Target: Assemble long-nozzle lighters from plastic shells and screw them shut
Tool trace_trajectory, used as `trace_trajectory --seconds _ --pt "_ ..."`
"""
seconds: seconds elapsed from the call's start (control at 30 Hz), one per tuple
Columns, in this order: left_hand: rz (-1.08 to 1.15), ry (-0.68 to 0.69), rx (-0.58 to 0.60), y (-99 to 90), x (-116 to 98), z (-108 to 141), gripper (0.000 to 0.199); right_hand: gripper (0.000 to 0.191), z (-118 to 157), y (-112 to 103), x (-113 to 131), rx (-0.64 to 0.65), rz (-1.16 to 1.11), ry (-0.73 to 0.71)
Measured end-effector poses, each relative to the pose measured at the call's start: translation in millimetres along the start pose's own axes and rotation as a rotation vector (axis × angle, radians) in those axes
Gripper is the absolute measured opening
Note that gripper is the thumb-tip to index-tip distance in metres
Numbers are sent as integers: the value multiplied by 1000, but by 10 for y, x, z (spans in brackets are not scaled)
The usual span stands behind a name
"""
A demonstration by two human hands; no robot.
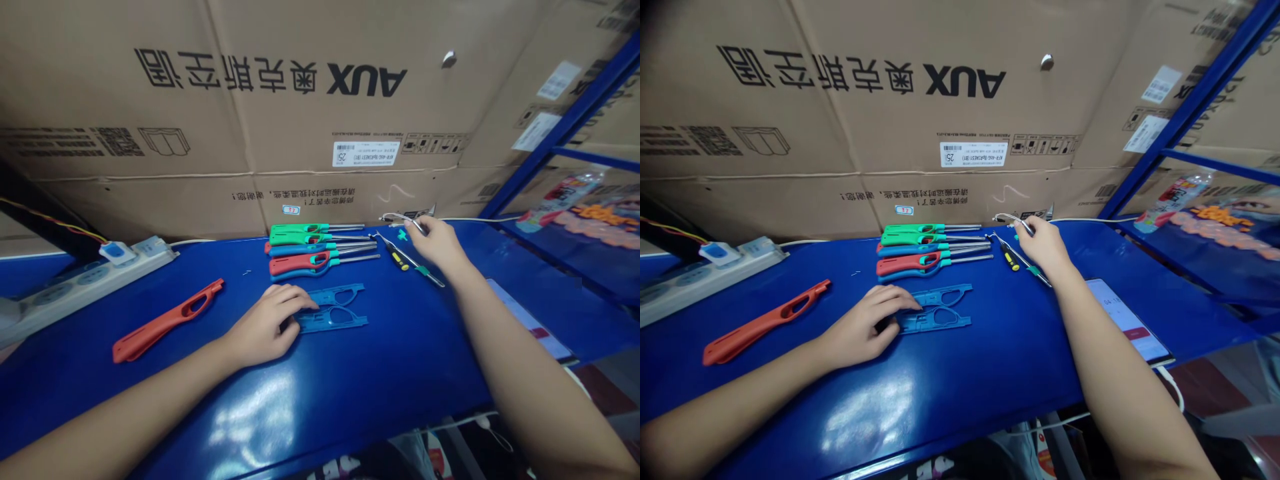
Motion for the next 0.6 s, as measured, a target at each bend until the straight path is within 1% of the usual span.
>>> trace_trajectory --seconds 0.1,0.2,0.27,0.33,0.43,0.53,0.6 --pt "-9 -26 -20 -4 32 -1 50 18 55 35 159 -1 -105 -116" --pt "-15 -73 -57 -18 85 3 48 21 193 88 435 37 -233 -342" --pt "-17 -118 -94 -39 132 15 45 20 349 144 675 103 -201 -526" --pt "-18 -174 -128 -65 181 34 43 18 518 213 872 169 -120 -660" --pt "-31 -250 -166 -115 219 63 33 15 717 296 1065 231 -51 -771" --pt "-56 -245 -164 -152 158 58 14 13 855 375 1194 283 2 -845" --pt "-72 -173 -129 -148 66 33 23 13 910 414 1244 306 39 -865"
Point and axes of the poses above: each hand's wrist, its own z-axis away from the middle knuckle, its own y-axis out of the palm, x = y × z, the point moved 8 cm from there along -z, towards the middle knuckle, and after that the axes turned 15 degrees about x, right-handed, at the moved point
